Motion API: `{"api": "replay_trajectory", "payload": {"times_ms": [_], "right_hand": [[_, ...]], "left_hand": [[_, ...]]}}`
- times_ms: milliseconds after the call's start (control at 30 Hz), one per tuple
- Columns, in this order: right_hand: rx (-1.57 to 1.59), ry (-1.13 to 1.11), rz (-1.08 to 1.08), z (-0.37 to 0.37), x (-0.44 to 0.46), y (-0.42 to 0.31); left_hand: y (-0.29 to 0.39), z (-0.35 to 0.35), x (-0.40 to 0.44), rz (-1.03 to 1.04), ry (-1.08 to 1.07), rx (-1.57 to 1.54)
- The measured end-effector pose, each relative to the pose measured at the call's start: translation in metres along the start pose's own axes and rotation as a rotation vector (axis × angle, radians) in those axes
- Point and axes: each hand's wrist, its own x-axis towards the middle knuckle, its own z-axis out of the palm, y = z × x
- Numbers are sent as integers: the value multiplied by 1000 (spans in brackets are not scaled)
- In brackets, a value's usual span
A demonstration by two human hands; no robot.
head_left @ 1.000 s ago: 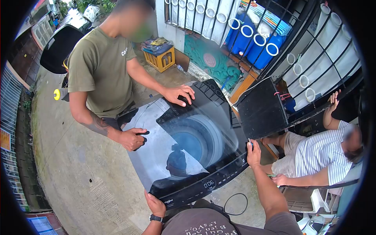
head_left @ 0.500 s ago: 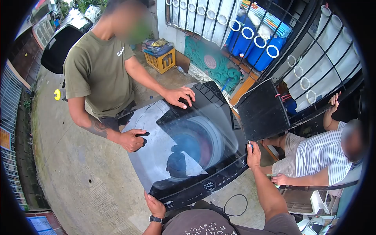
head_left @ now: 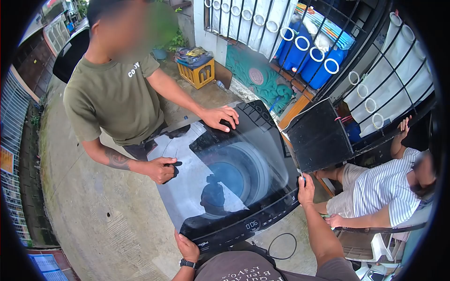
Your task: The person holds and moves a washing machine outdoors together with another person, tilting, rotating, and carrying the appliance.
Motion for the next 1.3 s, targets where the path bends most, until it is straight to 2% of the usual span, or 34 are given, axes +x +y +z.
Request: {"api": "replay_trajectory", "payload": {"times_ms": [1300], "right_hand": [[11, -12, -4, -1, -3, 0]], "left_hand": [[5, -4, 0, 16, 22, 3]]}}
